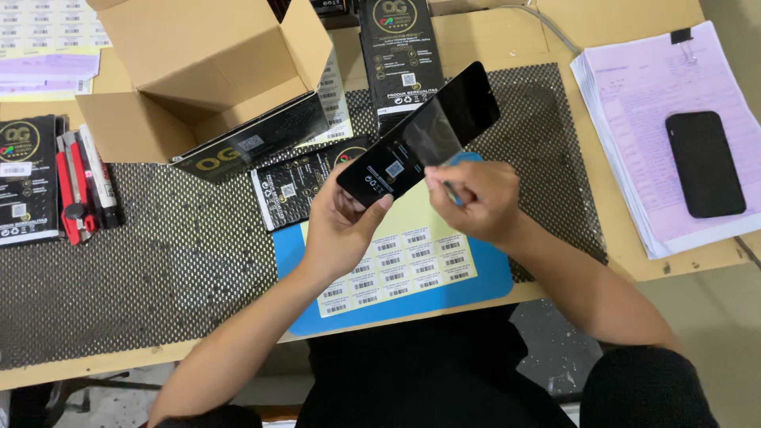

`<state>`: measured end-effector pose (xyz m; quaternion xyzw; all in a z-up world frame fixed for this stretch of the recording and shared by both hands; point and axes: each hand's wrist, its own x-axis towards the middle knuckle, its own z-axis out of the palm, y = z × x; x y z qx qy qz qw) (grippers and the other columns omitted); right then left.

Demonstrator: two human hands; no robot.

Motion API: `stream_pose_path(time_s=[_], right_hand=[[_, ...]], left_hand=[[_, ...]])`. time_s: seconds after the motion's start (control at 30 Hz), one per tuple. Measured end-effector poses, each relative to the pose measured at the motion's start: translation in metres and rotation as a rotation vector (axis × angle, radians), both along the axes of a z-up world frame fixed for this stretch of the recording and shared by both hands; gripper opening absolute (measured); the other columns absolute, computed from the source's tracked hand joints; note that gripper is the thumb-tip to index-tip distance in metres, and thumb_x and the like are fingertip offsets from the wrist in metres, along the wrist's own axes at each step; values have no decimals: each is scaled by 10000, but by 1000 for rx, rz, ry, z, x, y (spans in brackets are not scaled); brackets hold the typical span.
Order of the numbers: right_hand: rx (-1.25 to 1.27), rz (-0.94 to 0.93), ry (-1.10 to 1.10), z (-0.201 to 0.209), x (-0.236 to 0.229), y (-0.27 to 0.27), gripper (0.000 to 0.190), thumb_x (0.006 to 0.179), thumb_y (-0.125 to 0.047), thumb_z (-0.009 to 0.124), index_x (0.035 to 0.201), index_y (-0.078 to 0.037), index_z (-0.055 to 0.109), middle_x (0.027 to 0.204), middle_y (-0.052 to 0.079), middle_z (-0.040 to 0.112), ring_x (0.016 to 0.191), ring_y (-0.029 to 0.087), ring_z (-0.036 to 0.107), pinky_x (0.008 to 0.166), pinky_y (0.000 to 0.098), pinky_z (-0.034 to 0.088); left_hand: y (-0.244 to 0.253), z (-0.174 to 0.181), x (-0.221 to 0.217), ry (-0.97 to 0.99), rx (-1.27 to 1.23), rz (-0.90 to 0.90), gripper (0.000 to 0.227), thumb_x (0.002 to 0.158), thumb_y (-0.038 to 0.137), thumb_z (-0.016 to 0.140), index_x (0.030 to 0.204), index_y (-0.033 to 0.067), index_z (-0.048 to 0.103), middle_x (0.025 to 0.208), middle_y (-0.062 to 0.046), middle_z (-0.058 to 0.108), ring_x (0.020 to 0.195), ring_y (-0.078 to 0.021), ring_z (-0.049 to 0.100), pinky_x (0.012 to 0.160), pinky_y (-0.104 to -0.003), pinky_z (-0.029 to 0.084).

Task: The person removes a smartphone screen from a plastic bag, peels off a protective film, and writes on a label with a pen. They repeat this process with several screens, handling each one individually and placing them on a blue mat.

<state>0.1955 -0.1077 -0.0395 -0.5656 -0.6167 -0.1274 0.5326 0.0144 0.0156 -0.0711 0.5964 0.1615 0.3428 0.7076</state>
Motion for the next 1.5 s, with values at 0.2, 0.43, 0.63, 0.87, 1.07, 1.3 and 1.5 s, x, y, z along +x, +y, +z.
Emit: stream_pose_path(time_s=[0.2, 0.43, 0.63, 0.87, 1.07, 1.3, 1.5], right_hand=[[-17, 365, 131, 5, -23, -6, 73, 848, -63, 710, 796, -68, 760, 428, -41, 336, 315, 157, 342, 358, 294, 372], [0, 568, 222, 25, -20, -15, 152, 840, -101, 638, 706, -103, 710, 427, -53, 309, 310, 119, 299, 352, 271, 361], [-55, 560, 348, 26, 5, -23, 129, 735, -88, 619, 621, -142, 643, 435, -79, 272, 340, 104, 223, 337, 267, 298], [-67, 98, 500, 34, 27, -17, 335, 1060, -149, 562, 1314, 68, 538, 997, 139, 541, 672, 163, 545, 579, 286, 517], [-152, -96, 710, 38, 32, -16, 260, 1077, -97, 632, 1294, 45, 626, 931, 129, 673, 701, 207, 692, 612, 286, 605], [-38, -147, 774, 24, 41, -10, 138, 1016, -72, 754, 1108, 15, 698, 882, 144, 725, 622, 222, 695, 543, 280, 580], [108, -218, 379, 24, 36, -5, 39, 1039, 54, 727, 1060, 62, 696, 1075, 241, 708, 775, 208, 632, 599, 256, 456]], left_hand=[[10, -3, -2, -13, -7, 66, 416, 894, -95, 708, 1274, 11, 575, 954, -129, 731, 900, -172, 736, 711, -302, 655], [18, 32, -9, -18, -72, 134, 395, 908, -59, 722, 1242, 27, 530, 1023, -142, 741, 910, -213, 760, 750, -331, 672], [37, 77, -15, -99, -11, 291, 369, 995, -23, 651, 1271, 76, 428, 1173, -154, 694, 1076, -300, 747, 937, -368, 671], [12, 56, -14, -66, -51, 30, 427, 935, -8, 711, 1289, 64, 482, 1164, -119, 687, 1062, -231, 715, 911, -379, 678], [0, 51, -12, -60, -48, -181, 422, 974, 45, 690, 1338, 36, 478, 1152, -116, 633, 1067, -209, 657, 925, -364, 660], [-2, 50, -11, -31, -55, -234, 386, 981, 32, 682, 1295, 70, 461, 1099, -55, 598, 917, -106, 578, 776, -240, 513], [-3, 23, -4, -19, -104, -173, 489, 964, 38, 691, 1399, -8, 473, 1216, -106, 640, 1148, -170, 628, 1022, -300, 543]])
